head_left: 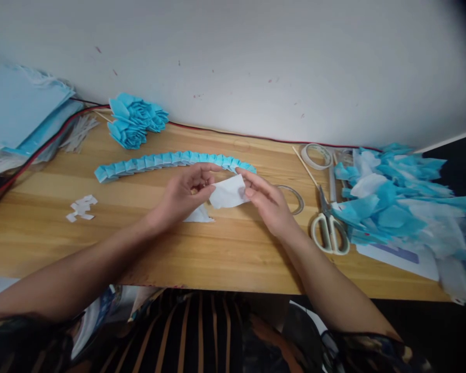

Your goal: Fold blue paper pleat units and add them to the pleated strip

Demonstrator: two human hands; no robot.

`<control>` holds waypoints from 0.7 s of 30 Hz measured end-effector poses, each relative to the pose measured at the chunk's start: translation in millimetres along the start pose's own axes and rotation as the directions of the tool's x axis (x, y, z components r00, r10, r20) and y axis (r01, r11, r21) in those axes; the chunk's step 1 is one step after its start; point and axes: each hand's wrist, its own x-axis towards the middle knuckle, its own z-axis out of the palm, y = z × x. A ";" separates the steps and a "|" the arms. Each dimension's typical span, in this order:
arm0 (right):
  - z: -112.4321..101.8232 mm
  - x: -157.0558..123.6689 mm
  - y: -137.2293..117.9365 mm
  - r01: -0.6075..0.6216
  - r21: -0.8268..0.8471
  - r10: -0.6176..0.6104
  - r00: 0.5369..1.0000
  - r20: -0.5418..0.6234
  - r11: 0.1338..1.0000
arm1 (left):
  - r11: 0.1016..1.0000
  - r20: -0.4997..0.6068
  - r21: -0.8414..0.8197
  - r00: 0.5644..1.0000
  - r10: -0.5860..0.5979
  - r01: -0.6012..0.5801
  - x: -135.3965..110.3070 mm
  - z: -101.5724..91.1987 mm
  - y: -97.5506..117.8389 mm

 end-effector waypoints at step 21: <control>-0.3 -5.1 -8.1 0.584 -0.499 -0.712 0.695 -0.099 0.640 | 0.979 -0.012 0.109 0.985 0.174 -0.171 -8.6 -4.4 0.6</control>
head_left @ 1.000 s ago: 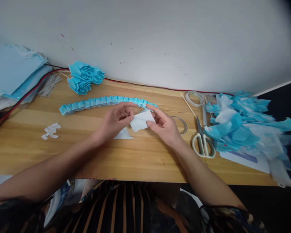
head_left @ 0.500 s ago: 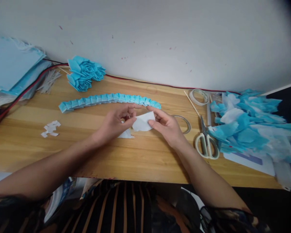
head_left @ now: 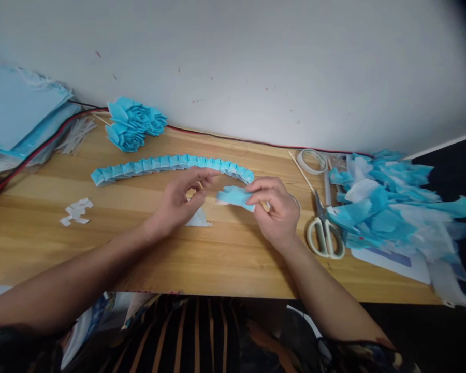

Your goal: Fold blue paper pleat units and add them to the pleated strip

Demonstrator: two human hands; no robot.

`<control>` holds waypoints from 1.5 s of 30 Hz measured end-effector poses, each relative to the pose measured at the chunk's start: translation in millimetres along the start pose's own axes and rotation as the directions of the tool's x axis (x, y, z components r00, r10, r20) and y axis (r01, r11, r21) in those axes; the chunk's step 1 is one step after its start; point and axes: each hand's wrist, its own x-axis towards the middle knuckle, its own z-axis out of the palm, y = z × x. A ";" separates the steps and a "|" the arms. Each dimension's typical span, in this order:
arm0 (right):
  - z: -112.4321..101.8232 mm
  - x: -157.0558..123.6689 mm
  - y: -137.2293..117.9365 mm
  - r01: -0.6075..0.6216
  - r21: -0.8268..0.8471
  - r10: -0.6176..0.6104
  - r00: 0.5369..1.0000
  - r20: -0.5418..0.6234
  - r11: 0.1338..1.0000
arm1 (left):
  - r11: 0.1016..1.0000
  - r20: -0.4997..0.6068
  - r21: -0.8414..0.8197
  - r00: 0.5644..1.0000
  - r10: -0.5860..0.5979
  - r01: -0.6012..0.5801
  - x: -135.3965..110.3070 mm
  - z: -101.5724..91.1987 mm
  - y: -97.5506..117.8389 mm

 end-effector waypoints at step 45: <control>13.1 -2.4 7.4 -0.709 0.478 0.743 0.651 0.158 0.519 | 0.971 -0.134 0.051 0.965 -0.226 0.235 10.4 -1.1 6.3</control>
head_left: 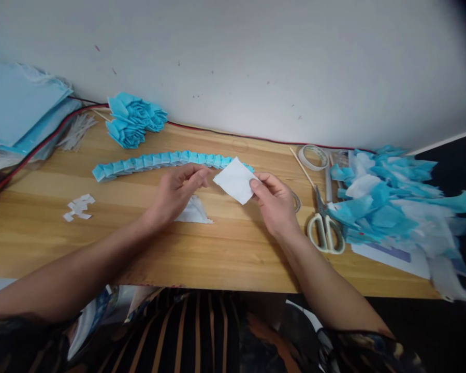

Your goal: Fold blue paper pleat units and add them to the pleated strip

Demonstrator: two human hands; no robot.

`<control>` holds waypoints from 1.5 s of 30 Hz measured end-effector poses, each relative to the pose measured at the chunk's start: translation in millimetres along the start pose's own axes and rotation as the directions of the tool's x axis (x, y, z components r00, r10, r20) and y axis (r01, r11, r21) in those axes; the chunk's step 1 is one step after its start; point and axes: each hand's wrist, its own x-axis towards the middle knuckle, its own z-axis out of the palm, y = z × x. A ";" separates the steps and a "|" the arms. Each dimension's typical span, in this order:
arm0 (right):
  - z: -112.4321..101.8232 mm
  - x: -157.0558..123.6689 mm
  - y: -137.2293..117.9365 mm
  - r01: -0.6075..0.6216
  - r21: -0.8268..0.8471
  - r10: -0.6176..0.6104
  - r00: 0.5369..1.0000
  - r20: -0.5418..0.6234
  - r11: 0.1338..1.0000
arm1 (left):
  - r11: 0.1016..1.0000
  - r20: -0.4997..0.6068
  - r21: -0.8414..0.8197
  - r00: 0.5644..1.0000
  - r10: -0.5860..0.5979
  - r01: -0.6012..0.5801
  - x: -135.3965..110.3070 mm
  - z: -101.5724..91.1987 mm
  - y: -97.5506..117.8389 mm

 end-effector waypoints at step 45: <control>-1.3 0.6 -5.2 -0.278 0.214 0.235 0.950 0.207 0.936 | 0.967 0.315 -0.098 0.929 -0.194 0.235 -4.7 -1.4 1.5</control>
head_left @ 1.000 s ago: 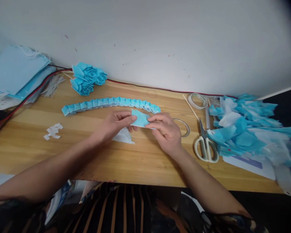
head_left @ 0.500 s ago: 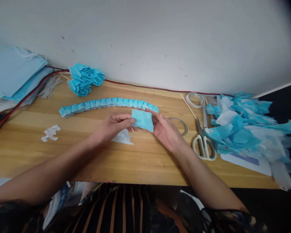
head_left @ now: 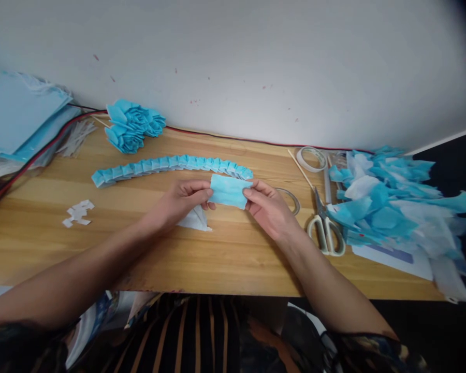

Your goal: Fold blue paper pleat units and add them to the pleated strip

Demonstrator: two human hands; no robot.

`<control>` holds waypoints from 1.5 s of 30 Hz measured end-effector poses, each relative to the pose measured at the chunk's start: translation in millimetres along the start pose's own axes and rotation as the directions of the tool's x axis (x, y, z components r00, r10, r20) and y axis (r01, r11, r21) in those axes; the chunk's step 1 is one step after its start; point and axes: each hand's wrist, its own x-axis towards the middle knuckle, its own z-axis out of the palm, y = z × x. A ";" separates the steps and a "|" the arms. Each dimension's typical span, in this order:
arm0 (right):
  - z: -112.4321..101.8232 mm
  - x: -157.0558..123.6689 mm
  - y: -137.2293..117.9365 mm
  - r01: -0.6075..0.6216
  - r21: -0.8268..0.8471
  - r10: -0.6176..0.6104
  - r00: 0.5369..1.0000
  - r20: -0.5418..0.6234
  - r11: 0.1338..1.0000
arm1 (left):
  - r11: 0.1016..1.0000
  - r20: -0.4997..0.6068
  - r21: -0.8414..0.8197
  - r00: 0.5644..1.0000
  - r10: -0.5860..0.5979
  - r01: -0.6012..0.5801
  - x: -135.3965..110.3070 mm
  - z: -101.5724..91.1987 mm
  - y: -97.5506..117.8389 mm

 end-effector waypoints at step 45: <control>33.7 -8.9 -25.6 0.532 -0.845 -0.516 0.741 0.430 0.059 | 0.841 -0.099 0.379 0.887 0.451 -0.385 -4.3 10.1 -4.8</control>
